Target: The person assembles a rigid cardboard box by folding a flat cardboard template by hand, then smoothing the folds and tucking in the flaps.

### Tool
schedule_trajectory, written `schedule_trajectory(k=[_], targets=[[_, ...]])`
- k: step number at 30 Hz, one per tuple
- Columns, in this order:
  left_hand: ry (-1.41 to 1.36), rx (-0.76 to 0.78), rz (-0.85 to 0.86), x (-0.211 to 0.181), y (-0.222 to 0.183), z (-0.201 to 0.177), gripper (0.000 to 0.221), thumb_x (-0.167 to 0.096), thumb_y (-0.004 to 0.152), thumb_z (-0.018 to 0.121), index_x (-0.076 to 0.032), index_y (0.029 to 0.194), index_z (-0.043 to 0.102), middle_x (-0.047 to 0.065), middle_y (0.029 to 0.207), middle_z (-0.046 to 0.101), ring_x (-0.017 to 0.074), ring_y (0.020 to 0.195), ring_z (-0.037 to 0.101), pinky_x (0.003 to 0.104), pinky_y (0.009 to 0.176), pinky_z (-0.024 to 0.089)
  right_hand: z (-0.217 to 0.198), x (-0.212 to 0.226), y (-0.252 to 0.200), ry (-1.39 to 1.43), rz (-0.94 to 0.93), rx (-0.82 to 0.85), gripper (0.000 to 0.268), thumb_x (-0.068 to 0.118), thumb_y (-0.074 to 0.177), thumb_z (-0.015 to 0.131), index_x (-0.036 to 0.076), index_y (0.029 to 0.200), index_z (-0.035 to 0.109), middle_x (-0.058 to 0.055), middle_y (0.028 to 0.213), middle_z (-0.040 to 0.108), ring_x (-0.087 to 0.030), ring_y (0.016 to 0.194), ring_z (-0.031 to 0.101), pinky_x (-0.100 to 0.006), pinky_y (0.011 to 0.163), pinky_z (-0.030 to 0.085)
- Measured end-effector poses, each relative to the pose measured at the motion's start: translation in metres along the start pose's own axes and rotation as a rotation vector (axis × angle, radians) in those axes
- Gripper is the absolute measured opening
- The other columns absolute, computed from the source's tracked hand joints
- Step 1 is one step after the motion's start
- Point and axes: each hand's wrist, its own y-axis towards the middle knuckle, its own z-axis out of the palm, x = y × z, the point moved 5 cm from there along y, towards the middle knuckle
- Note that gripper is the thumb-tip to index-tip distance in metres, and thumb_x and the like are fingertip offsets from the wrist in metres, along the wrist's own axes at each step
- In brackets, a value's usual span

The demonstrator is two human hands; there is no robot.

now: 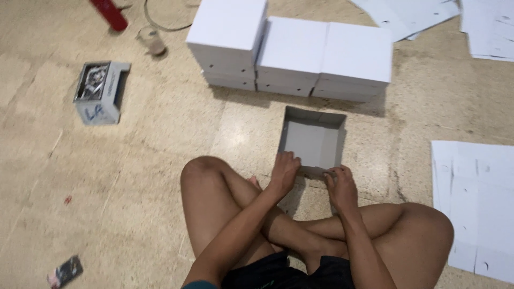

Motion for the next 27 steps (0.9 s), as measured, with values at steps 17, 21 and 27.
schedule_trajectory(k=[17,21,27], targets=[[0.058,0.091,-0.011,0.028,0.014,0.055,0.024,0.008,0.072,0.077,-0.005,0.057,0.064,0.008,0.050,0.061,0.0175,0.044,0.062,0.027,0.045,0.049,-0.009,0.015,0.002,0.013,-0.009,0.017,0.025,0.015,0.099,0.060,-0.006,0.112,0.065,-0.037,0.128,0.051,-0.059,0.099,0.064,-0.065,0.078,0.056],[0.059,0.091,-0.018,0.034,0.016,0.075,0.022,0.007,0.070,0.079,-0.005,0.060,0.064,0.010,0.054,0.063,0.0234,0.049,0.068,0.029,0.050,0.053,-0.006,0.012,0.005,-0.057,-0.042,-0.015,0.027,0.019,0.099,0.062,-0.006,0.110,0.065,-0.035,0.125,0.052,-0.058,0.095,0.066,-0.063,0.073,0.058],[0.120,0.150,-0.027,0.015,0.022,0.040,0.020,0.008,0.072,0.078,-0.006,0.064,0.067,0.005,0.057,0.062,0.0208,0.054,0.069,0.028,0.054,0.056,-0.002,0.006,0.010,-0.042,-0.043,-0.024,0.025,0.020,0.101,0.060,-0.003,0.108,0.066,-0.033,0.127,0.052,-0.056,0.098,0.066,-0.064,0.074,0.058]])
